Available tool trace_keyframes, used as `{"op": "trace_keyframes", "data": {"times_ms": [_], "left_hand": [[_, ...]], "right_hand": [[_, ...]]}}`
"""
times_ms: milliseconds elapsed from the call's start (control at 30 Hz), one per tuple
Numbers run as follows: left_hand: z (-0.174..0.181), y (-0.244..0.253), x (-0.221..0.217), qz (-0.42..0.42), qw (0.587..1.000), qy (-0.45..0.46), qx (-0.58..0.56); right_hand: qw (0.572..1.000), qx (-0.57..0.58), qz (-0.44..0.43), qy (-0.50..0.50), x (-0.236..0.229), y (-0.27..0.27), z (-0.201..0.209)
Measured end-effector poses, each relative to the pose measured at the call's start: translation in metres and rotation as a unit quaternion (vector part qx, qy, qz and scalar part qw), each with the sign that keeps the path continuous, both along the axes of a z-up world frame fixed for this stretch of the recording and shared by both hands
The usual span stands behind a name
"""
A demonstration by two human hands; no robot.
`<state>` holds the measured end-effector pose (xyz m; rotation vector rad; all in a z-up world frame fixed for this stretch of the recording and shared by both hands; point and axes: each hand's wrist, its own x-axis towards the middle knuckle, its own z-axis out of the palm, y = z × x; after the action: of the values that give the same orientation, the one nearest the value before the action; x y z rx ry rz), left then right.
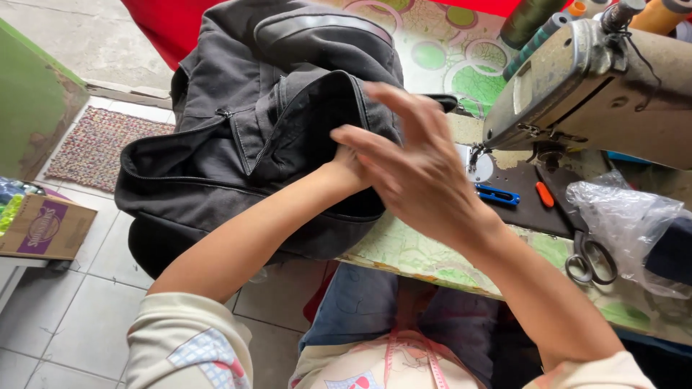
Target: The person aligns fabric pieces with a sewing machine, trims the fabric using scissors, and manipulates the interior lining of a black backpack.
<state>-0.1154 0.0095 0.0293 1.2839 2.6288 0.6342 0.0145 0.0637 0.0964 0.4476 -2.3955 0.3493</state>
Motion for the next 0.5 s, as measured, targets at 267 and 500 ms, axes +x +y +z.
{"op": "trace_keyframes", "data": {"times_ms": [267,500], "left_hand": [[0.021,-0.117,-0.016,0.043,0.992,0.115,-0.035],[-0.035,-0.155,-0.075,0.112,0.960,0.218,-0.136]], "right_hand": [[0.952,-0.037,-0.128,-0.277,-0.092,0.060,-0.038],[0.933,-0.142,-0.155,-0.292,-0.069,0.078,-0.062]]}}
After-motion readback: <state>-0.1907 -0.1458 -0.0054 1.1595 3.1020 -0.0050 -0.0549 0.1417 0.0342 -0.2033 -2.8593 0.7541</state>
